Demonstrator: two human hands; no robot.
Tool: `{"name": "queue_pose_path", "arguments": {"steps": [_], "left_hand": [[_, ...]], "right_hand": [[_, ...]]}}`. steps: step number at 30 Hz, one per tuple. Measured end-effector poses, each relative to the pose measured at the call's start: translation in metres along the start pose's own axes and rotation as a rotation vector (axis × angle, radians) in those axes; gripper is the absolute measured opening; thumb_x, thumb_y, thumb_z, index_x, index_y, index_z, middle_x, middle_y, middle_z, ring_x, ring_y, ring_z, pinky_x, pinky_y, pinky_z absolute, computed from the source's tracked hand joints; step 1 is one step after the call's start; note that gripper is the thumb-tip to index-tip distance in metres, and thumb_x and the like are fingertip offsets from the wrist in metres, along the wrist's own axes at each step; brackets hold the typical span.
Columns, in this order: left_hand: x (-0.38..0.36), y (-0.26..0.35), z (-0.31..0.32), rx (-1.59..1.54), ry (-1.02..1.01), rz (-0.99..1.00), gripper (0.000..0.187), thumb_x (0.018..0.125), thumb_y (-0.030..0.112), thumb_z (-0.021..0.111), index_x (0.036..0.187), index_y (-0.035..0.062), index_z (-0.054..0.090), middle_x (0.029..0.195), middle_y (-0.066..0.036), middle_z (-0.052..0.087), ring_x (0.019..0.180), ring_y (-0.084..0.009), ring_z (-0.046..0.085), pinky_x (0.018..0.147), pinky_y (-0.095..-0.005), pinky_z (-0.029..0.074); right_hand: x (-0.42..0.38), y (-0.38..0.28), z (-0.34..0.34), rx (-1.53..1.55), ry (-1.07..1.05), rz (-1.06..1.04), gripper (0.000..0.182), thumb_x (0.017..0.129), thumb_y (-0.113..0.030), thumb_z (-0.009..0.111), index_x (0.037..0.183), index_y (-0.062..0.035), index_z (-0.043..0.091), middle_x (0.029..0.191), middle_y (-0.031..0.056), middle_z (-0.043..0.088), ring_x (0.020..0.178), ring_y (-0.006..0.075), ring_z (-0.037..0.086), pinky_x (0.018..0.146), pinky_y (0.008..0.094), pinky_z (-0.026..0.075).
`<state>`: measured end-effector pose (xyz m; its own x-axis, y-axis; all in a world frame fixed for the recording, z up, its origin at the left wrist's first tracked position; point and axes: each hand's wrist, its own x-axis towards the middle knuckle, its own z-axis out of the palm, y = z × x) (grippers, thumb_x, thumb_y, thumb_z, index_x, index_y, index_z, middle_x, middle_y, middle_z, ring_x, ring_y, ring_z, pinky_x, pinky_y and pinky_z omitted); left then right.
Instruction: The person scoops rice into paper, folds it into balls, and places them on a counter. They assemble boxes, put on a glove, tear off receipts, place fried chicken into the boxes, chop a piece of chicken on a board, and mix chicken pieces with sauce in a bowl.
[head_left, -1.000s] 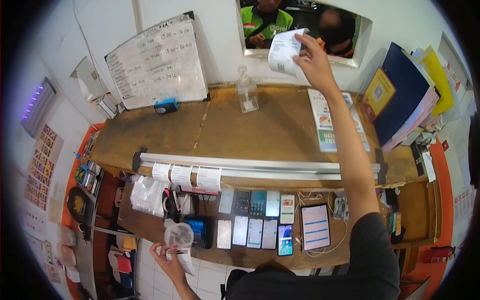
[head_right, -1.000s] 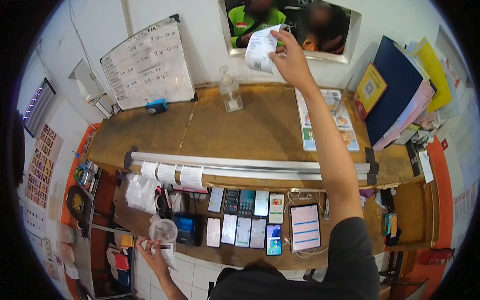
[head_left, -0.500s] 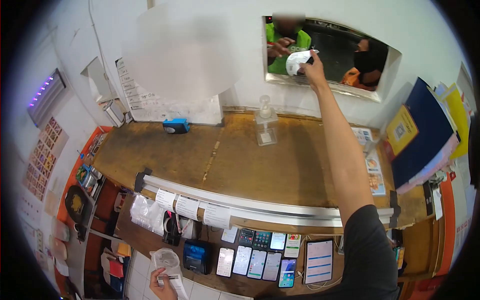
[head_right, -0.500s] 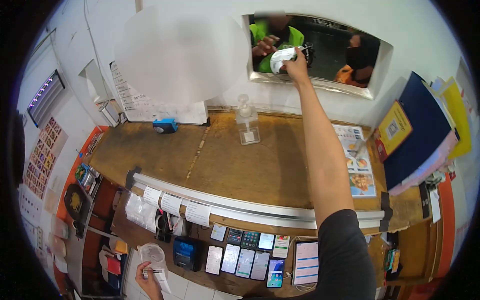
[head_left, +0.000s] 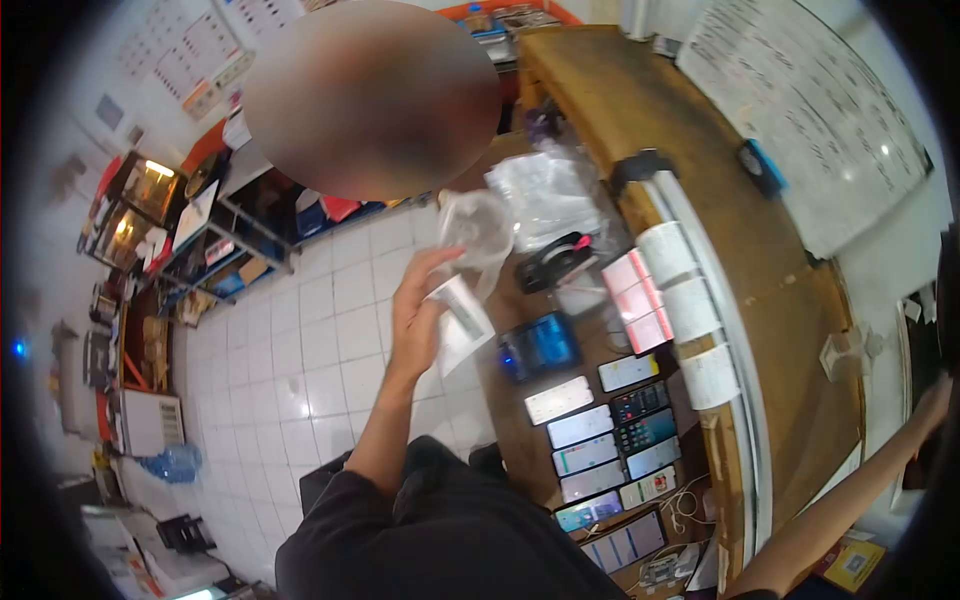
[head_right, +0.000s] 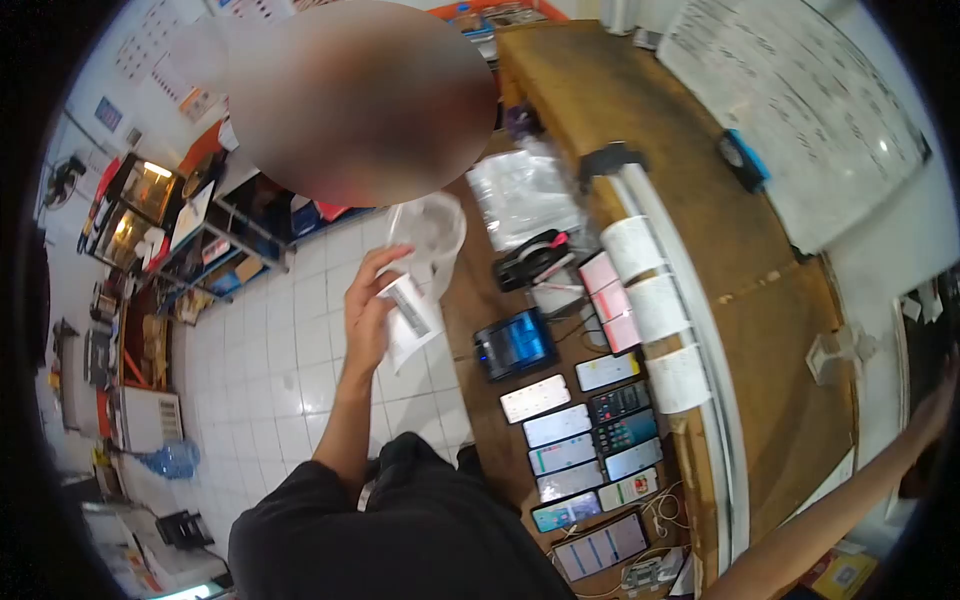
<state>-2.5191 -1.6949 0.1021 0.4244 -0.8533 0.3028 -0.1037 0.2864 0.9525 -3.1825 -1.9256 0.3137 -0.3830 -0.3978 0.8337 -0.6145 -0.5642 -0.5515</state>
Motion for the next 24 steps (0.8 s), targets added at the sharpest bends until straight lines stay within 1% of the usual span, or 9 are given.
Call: {"name": "queue_pose_path", "arguments": {"steps": [2, 3, 4, 5, 7, 11, 17, 20, 24], "left_hand": [[0.007, 0.008, -0.013, -0.071, -0.015, 0.034, 0.066, 0.066, -0.006, 0.038, 0.130, -0.0023, 0.051, 0.134, -0.012, 0.043, 0.102, -0.0169, 0.055, 0.090, -0.0279, 0.044], [0.006, 0.011, -0.020, -0.119, -0.014, 0.062, 0.068, 0.065, -0.007, 0.038, 0.133, -0.0021, 0.048, 0.136, -0.011, 0.040, 0.101, -0.0170, 0.055, 0.091, -0.0279, 0.044], [0.006, 0.013, -0.030, -0.122, 0.000, 0.063, 0.068, 0.065, -0.007, 0.038, 0.133, -0.0021, 0.048, 0.136, -0.011, 0.040, 0.101, -0.0170, 0.055, 0.091, -0.0279, 0.044], [0.009, 0.016, -0.041, -0.117, 0.037, 0.095, 0.071, 0.064, -0.005, 0.040, 0.135, -0.0036, 0.045, 0.138, -0.012, 0.040, 0.098, -0.0161, 0.055, 0.091, -0.0276, 0.044], [0.010, 0.027, -0.071, -0.071, 0.071, 0.166, 0.076, 0.065, -0.006, 0.041, 0.140, -0.0045, 0.037, 0.142, -0.011, 0.037, 0.100, -0.0155, 0.053, 0.093, -0.0272, 0.044], [0.007, 0.050, -0.151, 0.066, 0.185, 0.292, 0.067, 0.077, -0.005, 0.046, 0.143, -0.0014, 0.034, 0.141, -0.011, 0.034, 0.106, -0.0167, 0.051, 0.092, -0.0285, 0.044], [-0.020, 0.075, -0.367, 0.291, 0.448, 0.269, 0.052, 0.094, 0.024, 0.056, 0.141, 0.0051, 0.041, 0.137, -0.011, 0.043, 0.110, -0.0203, 0.053, 0.088, -0.0317, 0.044], [-0.057, 0.070, -0.483, 0.506, 0.665, 0.178, 0.026, 0.093, 0.017, 0.060, 0.114, 0.0042, 0.064, 0.112, -0.007, 0.064, 0.100, -0.0178, 0.058, 0.085, -0.0302, 0.045], [-0.110, 0.024, -0.613, 0.553, 0.881, -0.082, 0.010, 0.089, 0.007, 0.063, 0.091, -0.0028, 0.064, 0.087, -0.008, 0.067, 0.077, -0.0158, 0.063, 0.070, -0.0252, 0.049]], "right_hand": [[-0.090, -0.132, 0.054, 0.090, -0.070, -0.118, 0.027, 0.091, -0.012, 0.059, 0.112, 0.0040, 0.055, 0.094, 0.0140, 0.064, 0.078, 0.0222, 0.062, 0.064, 0.0294, 0.052], [-0.121, -0.113, 0.034, 0.136, -0.346, 0.029, 0.042, 0.097, -0.022, 0.048, 0.129, 0.0057, 0.050, 0.119, 0.0152, 0.057, 0.112, 0.0259, 0.055, 0.101, 0.0344, 0.041], [-0.204, -0.191, 0.082, 0.223, -0.477, 0.094, 0.036, 0.096, -0.022, 0.050, 0.120, 0.0061, 0.053, 0.115, 0.0156, 0.057, 0.108, 0.0242, 0.056, 0.099, 0.0347, 0.043], [-0.260, -0.227, 0.106, 0.434, -0.895, 0.425, 0.030, 0.096, -0.022, 0.052, 0.114, 0.0025, 0.055, 0.112, 0.0142, 0.057, 0.105, 0.0202, 0.056, 0.095, 0.0337, 0.045], [-0.364, -0.350, 0.191, 0.533, -1.463, 0.621, 0.039, 0.088, -0.010, 0.067, 0.122, -0.0035, 0.049, 0.104, 0.0124, 0.066, 0.095, 0.0166, 0.063, 0.084, 0.0283, 0.048], [-0.494, -0.448, 0.278, 1.205, -1.211, 1.141, 0.047, 0.082, 0.009, 0.067, 0.117, -0.0056, 0.039, 0.100, 0.0097, 0.064, 0.091, 0.0118, 0.061, 0.078, 0.0232, 0.049], [-0.549, -0.587, 0.403, 1.360, -1.335, 0.679, 0.021, 0.090, 0.003, 0.062, 0.110, 0.0030, 0.055, 0.101, 0.0071, 0.063, 0.092, 0.0097, 0.060, 0.077, 0.0215, 0.048], [-0.574, -0.658, 0.460, 1.534, -1.281, 0.639, 0.032, 0.090, 0.000, 0.063, 0.121, 0.0042, 0.055, 0.108, 0.0082, 0.063, 0.100, 0.0118, 0.060, 0.084, 0.0235, 0.046], [-0.633, -0.727, 0.536, 1.565, -1.333, 0.642, 0.035, 0.088, 0.001, 0.064, 0.122, 0.0038, 0.055, 0.115, 0.0079, 0.061, 0.105, 0.0131, 0.059, 0.091, 0.0240, 0.045]]}}
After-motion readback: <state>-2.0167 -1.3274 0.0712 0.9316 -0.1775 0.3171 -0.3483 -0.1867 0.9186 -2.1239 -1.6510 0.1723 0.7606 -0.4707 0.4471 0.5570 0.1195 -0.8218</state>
